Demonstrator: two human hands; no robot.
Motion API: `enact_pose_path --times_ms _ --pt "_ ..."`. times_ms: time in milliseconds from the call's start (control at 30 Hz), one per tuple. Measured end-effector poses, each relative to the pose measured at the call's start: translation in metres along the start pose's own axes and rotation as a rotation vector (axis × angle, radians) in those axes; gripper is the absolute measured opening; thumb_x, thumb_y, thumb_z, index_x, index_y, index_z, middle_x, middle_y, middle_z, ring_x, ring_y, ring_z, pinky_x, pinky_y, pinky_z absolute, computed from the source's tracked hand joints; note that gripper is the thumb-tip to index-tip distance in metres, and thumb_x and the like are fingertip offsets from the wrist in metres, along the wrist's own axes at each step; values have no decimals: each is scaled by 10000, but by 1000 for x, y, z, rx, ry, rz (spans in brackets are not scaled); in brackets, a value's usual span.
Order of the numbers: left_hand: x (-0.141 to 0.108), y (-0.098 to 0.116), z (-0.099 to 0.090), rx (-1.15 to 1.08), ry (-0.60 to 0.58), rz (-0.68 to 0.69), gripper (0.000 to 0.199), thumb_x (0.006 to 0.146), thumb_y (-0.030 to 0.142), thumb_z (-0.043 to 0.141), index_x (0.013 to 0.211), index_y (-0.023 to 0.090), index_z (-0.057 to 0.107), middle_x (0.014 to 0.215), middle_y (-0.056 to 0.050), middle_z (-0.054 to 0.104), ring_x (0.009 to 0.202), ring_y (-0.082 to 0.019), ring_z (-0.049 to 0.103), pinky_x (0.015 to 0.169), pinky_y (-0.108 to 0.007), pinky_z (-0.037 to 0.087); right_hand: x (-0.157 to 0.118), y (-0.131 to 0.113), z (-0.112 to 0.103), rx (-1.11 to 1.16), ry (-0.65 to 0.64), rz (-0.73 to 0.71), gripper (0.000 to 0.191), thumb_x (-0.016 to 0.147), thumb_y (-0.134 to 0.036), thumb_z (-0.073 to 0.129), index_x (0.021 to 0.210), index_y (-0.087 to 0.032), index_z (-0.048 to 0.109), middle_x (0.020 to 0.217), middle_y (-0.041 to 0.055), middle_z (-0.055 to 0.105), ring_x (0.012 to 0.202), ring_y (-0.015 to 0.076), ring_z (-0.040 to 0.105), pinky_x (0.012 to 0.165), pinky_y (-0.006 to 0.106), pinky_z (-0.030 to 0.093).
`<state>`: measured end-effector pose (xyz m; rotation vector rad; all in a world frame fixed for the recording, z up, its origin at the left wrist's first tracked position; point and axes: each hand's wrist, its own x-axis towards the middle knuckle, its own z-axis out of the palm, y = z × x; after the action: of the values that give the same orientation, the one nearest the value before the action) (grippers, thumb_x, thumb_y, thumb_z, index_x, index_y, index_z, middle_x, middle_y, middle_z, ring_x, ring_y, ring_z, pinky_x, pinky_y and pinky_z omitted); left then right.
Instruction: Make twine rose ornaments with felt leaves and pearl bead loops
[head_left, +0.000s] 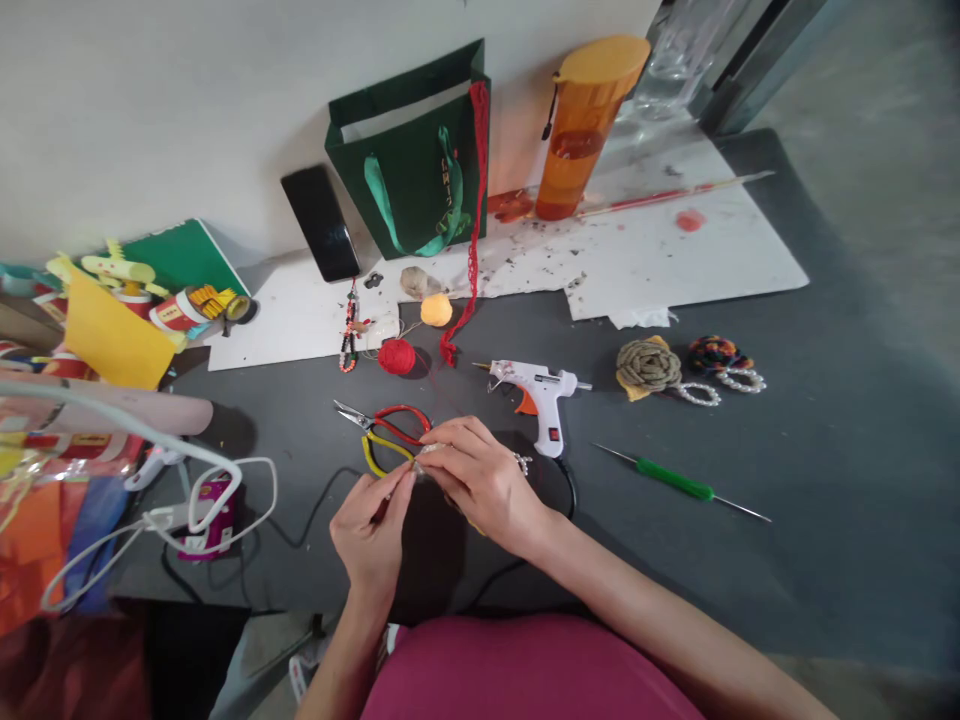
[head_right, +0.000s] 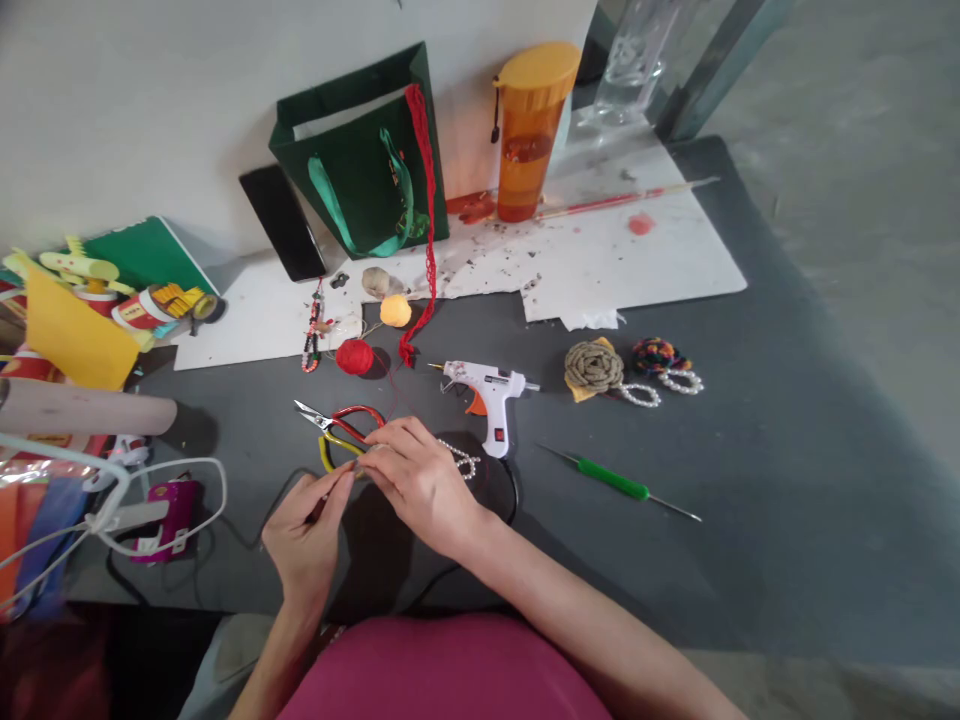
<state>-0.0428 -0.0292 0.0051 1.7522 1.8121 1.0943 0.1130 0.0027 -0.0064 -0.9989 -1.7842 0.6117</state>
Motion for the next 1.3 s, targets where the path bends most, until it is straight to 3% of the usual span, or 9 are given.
enact_pose_path --times_ms 367,833,967,1033,1133,1200,1300 --pt "-4 -8 4 252 109 290 160 858 259 633 940 207 761 518 47 569 396 -41 439 422 -154 358 -1 1 1 10 -8 19 144 920 -124 528 910 -149 669 971 107 680 923 216 571 805 368 544" --pt "-1 -4 2 254 68 303 205 884 297 590 937 202 764 509 35 560 398 -56 446 422 -168 356 -1 1 1 17 -6 22 148 929 -140 519 909 -158 665 965 101 676 919 211 566 794 369 547" --pt "-6 -6 1 170 15 112 209 866 324 593 889 201 761 558 26 584 452 -74 476 465 -190 371 -2 1 2 25 -9 23 148 929 -136 517 915 -162 662 972 99 676 925 211 563 795 371 542" --pt "-5 -6 0 20 75 -62 306 891 376 532 752 191 732 564 17 573 492 -92 478 496 -211 380 -2 1 2 29 -8 18 153 929 -129 511 917 -165 660 969 98 676 924 213 564 791 371 540" --pt "5 -6 -3 -355 176 -327 571 922 484 404 430 198 445 440 30 370 451 -98 357 462 -232 325 -2 1 2 32 -7 15 147 921 -117 520 908 -161 660 953 99 676 917 215 568 783 366 536" --pt "15 -5 -7 -596 50 -520 579 887 519 420 415 216 278 431 51 241 415 -90 244 410 -240 253 -2 1 2 32 -9 21 141 915 -111 529 906 -162 660 952 97 674 921 216 569 785 364 533" --pt "25 -4 -14 -826 -230 -777 475 781 476 537 477 222 275 487 74 204 408 -74 143 372 -239 171 -2 1 2 28 -8 22 136 916 -116 531 904 -164 658 957 95 672 925 217 569 787 367 531"
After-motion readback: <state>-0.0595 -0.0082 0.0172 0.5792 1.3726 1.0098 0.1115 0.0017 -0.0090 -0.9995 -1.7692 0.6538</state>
